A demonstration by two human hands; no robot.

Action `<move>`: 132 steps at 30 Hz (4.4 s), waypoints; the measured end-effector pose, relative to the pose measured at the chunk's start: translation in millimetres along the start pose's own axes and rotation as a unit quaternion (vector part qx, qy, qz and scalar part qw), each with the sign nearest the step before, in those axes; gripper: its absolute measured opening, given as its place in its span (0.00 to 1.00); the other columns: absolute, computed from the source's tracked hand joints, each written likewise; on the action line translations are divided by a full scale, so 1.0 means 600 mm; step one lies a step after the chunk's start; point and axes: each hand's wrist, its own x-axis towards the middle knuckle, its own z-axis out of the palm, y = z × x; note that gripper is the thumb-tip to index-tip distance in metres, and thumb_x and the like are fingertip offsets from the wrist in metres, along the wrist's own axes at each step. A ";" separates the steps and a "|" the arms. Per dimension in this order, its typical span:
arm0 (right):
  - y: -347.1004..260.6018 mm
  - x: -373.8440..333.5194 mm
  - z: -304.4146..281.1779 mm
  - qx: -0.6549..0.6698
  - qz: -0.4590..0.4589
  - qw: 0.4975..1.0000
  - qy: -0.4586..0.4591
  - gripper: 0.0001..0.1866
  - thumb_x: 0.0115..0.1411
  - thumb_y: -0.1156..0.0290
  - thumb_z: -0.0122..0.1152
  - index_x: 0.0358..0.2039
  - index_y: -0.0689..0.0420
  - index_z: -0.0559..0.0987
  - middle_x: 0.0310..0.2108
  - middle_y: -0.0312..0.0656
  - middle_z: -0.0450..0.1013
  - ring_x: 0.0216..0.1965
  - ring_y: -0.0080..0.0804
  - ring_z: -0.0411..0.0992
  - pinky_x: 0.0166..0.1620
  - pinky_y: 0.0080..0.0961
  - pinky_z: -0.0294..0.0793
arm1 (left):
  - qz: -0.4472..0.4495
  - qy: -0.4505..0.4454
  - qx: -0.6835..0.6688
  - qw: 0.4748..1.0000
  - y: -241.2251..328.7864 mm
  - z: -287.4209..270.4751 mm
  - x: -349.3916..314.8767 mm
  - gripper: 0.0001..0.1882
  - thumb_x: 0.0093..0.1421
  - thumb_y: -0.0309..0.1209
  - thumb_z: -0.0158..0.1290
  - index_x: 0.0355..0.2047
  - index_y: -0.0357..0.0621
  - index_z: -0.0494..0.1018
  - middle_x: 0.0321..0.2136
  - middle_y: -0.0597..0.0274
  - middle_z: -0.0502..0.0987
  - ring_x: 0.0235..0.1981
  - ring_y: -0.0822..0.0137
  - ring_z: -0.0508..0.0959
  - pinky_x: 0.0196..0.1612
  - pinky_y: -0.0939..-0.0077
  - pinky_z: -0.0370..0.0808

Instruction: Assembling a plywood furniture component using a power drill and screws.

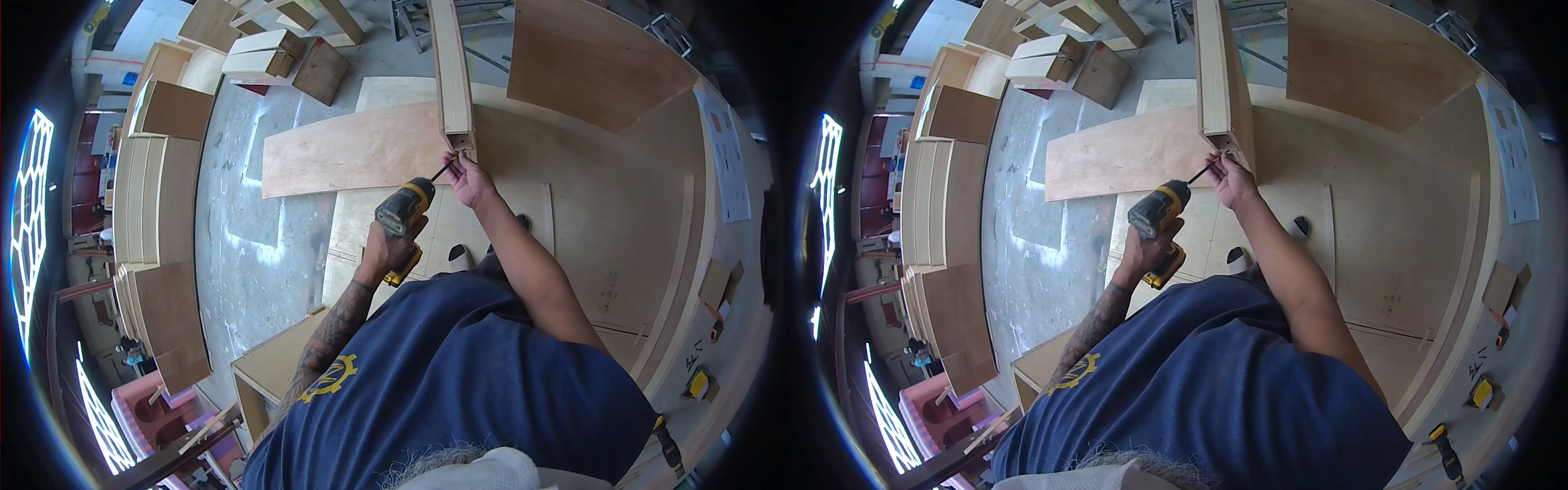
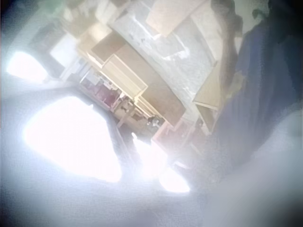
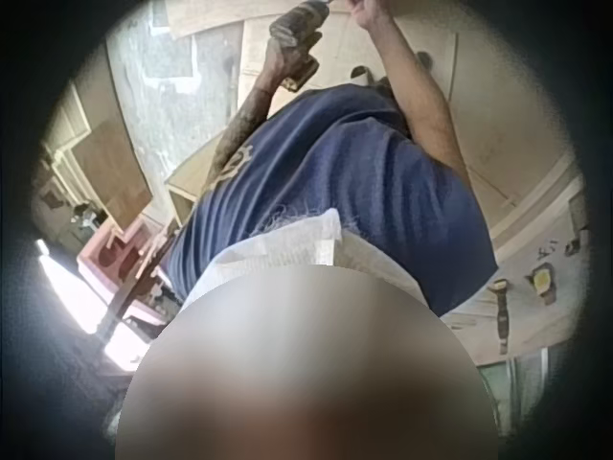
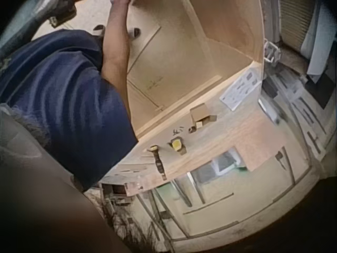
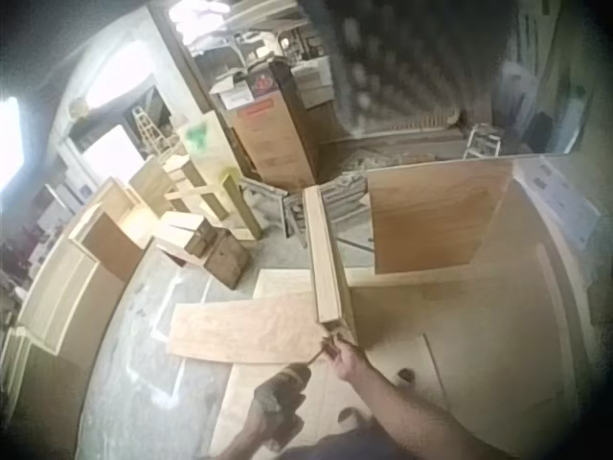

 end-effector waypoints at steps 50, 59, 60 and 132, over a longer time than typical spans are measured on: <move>-0.186 0.041 0.073 -0.466 -0.396 0.783 0.117 0.37 0.62 0.42 0.61 0.52 0.67 0.75 0.45 0.54 0.78 0.48 0.46 0.77 0.52 0.36 0.74 | 0.124 -0.076 0.130 0.981 0.103 -0.022 0.143 0.13 0.61 0.38 0.56 0.33 0.39 0.78 0.25 0.42 0.79 0.30 0.42 0.81 0.35 0.56 0.79; -0.210 0.107 0.177 -0.746 -0.177 0.633 0.107 0.57 0.49 0.21 0.56 0.54 0.68 0.77 0.51 0.62 0.76 0.54 0.50 0.76 0.56 0.40 0.73 | 0.094 -0.108 0.145 0.979 0.106 -0.022 0.159 0.18 0.62 0.41 0.58 0.42 0.38 0.78 0.28 0.45 0.81 0.30 0.50 0.83 0.36 0.61 0.80; -0.215 0.114 0.169 -0.747 -0.176 0.633 0.107 0.57 0.49 0.21 0.56 0.54 0.68 0.77 0.51 0.62 0.76 0.54 0.50 0.76 0.56 0.40 0.73 | 0.093 -0.109 0.144 0.979 0.106 -0.021 0.162 0.18 0.62 0.41 0.58 0.42 0.38 0.78 0.28 0.45 0.81 0.30 0.50 0.83 0.36 0.61 0.80; -0.218 0.112 0.160 -0.768 -0.209 0.604 0.049 0.46 0.54 0.25 0.54 0.47 0.59 0.83 0.40 0.59 0.80 0.45 0.51 0.80 0.49 0.41 0.78 | 0.065 -0.079 0.065 0.993 -0.073 0.056 0.079 0.19 0.61 0.43 0.60 0.43 0.41 0.78 0.33 0.44 0.82 0.38 0.48 0.83 0.40 0.62 0.79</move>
